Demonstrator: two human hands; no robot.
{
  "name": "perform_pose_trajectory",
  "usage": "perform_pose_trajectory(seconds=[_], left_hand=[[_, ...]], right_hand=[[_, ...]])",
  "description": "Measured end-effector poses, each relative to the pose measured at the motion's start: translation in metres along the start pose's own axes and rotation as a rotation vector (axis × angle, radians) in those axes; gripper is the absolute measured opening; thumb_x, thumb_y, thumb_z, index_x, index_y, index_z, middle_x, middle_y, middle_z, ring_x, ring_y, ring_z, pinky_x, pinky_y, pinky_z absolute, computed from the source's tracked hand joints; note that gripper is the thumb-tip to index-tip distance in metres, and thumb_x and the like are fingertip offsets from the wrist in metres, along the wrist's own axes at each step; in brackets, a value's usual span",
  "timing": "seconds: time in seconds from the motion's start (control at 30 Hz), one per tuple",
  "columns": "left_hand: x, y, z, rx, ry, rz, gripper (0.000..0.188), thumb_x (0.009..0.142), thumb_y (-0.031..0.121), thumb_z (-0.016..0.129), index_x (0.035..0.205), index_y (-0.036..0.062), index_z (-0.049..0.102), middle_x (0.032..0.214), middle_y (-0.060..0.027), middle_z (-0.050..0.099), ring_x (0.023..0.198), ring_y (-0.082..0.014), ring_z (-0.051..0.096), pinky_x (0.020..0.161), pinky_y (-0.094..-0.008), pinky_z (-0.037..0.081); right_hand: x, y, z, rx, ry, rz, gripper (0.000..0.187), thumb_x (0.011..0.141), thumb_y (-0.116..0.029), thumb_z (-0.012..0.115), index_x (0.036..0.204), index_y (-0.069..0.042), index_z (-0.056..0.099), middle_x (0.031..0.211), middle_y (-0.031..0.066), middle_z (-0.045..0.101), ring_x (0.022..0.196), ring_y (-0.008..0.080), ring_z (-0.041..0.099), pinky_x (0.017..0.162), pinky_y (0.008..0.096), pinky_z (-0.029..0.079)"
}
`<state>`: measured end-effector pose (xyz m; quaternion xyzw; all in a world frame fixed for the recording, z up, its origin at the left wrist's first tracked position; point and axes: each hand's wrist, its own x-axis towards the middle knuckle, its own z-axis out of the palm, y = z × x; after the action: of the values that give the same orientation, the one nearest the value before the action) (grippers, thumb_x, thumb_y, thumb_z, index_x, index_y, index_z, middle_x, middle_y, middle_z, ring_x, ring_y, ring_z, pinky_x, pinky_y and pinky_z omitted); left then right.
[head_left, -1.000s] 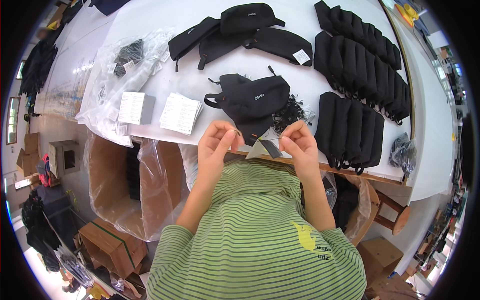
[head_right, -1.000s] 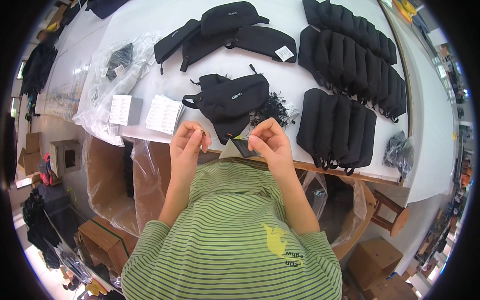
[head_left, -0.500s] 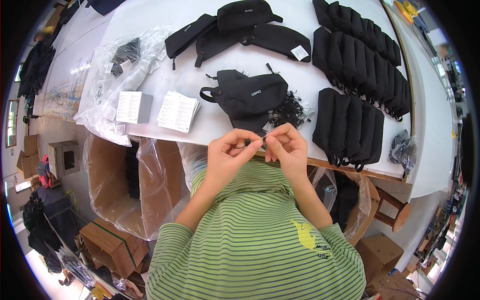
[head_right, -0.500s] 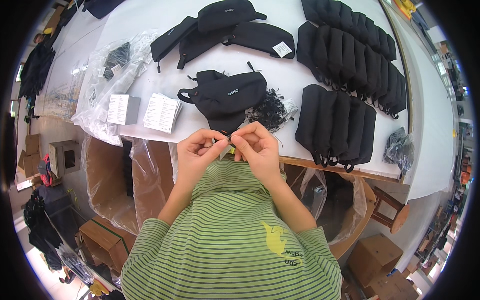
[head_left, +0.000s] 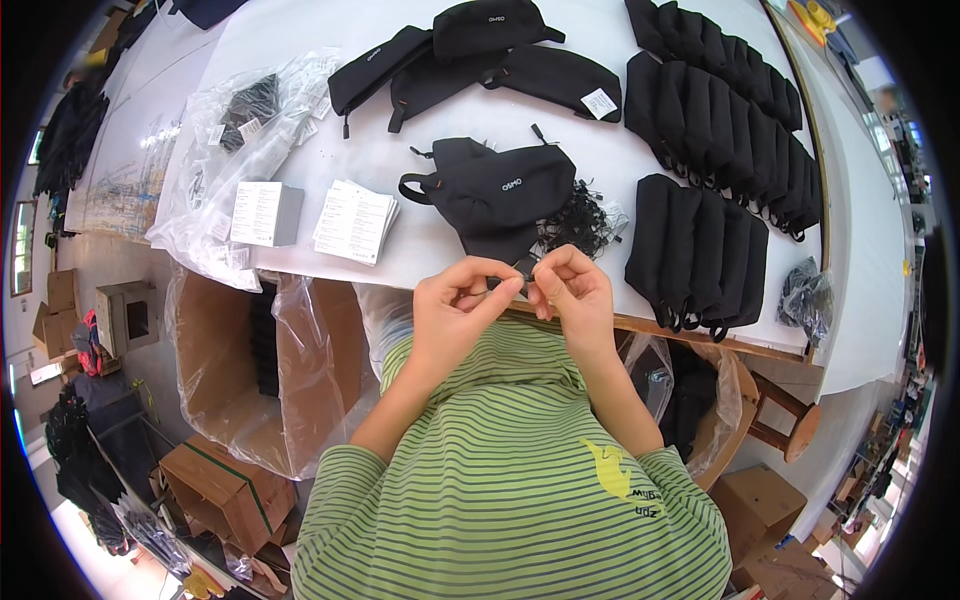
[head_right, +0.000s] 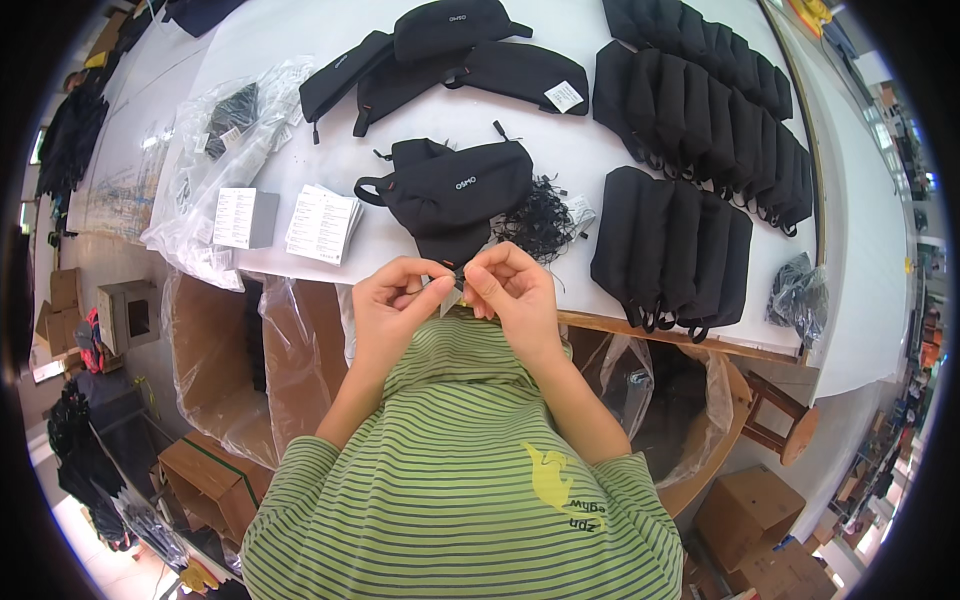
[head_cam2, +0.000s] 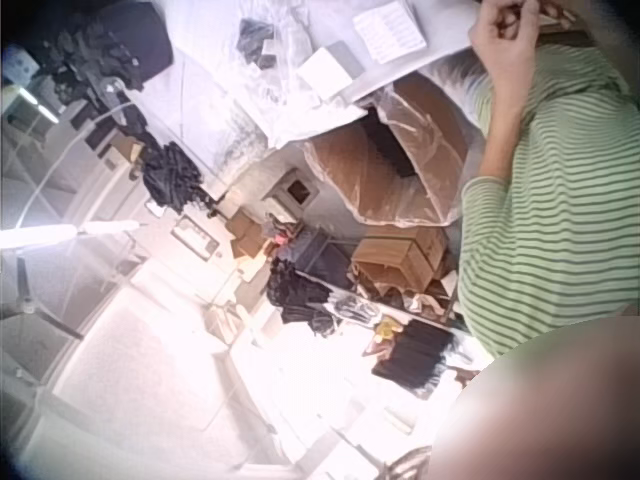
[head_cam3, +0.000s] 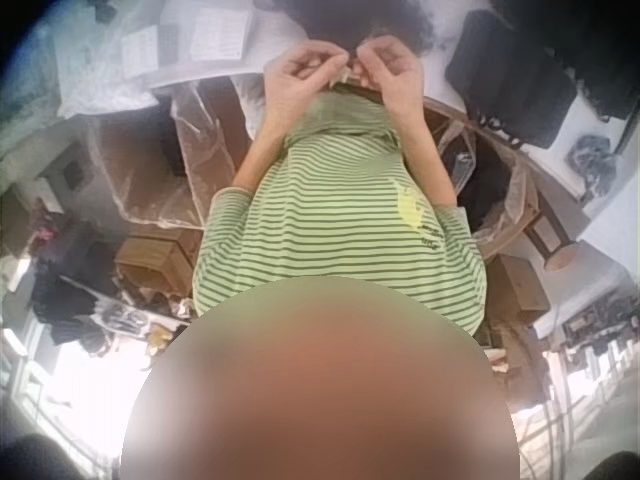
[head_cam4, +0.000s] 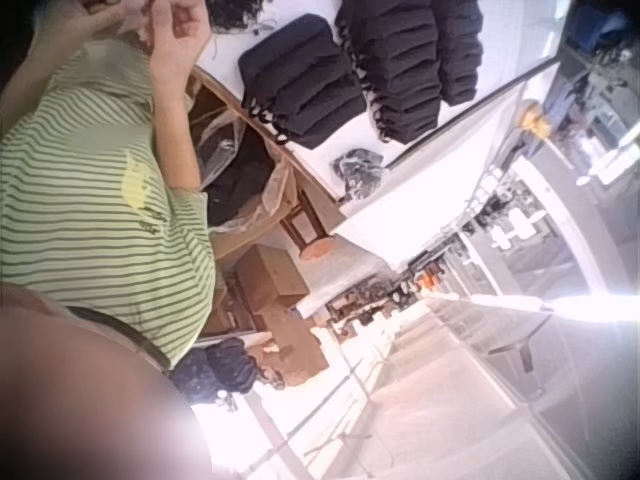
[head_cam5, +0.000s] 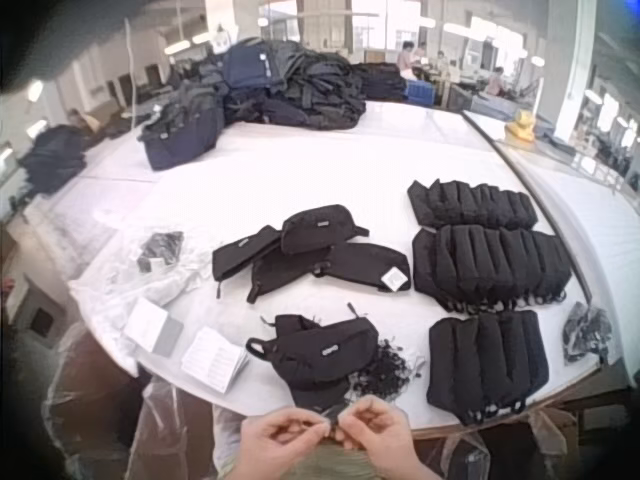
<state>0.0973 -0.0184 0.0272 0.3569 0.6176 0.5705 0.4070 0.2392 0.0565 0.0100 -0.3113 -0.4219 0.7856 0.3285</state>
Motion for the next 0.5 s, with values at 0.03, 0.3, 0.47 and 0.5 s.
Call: perform_pose_trajectory(seconds=[0.03, 0.3, 0.47, 0.5], left_hand=[[0.000, 0.000, 0.000, 0.006, 0.010, 0.001, 0.010, 0.079, 0.002, 0.071, 0.088, 0.0006, 0.068, 0.056, 0.0106, 0.033, 0.051, 0.0011, 0.025, 0.048, -0.0186, 0.017], [-0.002, 0.004, 0.001, 0.152, 0.033, 0.102, 0.013, 0.075, 0.004, 0.074, 0.087, 0.0025, 0.069, 0.055, 0.0098, 0.033, 0.050, 0.0007, 0.025, 0.048, -0.0189, 0.017], [0.002, 0.005, -0.008, 0.156, -0.093, -0.008, 0.011, 0.075, 0.004, 0.074, 0.085, 0.0024, 0.070, 0.055, 0.0099, 0.034, 0.050, 0.0006, 0.026, 0.048, -0.0191, 0.017], [0.003, 0.005, -0.010, 0.156, -0.093, -0.010, 0.011, 0.075, 0.004, 0.074, 0.085, 0.0024, 0.070, 0.055, 0.0099, 0.034, 0.050, 0.0006, 0.026, 0.048, -0.0191, 0.017]], right_hand=[[0.000, 0.000, 0.000, 0.010, -0.001, 0.003, 0.013, 0.091, -0.015, 0.062, 0.090, -0.003, 0.057, 0.072, 0.0033, 0.061, 0.057, 0.0057, 0.051, 0.051, 0.0176, 0.040], [0.001, -0.007, -0.001, -0.034, -0.048, 0.019, 0.014, 0.092, -0.014, 0.061, 0.087, -0.005, 0.052, 0.071, 0.0049, 0.061, 0.056, 0.0060, 0.052, 0.051, 0.0177, 0.040], [-0.003, -0.008, -0.007, -0.084, -0.116, -0.010, 0.011, 0.090, -0.007, 0.061, 0.087, -0.003, 0.051, 0.072, 0.0060, 0.061, 0.058, 0.0076, 0.055, 0.053, 0.0182, 0.042], [-0.004, -0.008, -0.008, -0.143, -0.130, -0.056, 0.010, 0.090, -0.005, 0.061, 0.089, -0.002, 0.051, 0.073, 0.0058, 0.061, 0.061, 0.0083, 0.055, 0.055, 0.0193, 0.043]])
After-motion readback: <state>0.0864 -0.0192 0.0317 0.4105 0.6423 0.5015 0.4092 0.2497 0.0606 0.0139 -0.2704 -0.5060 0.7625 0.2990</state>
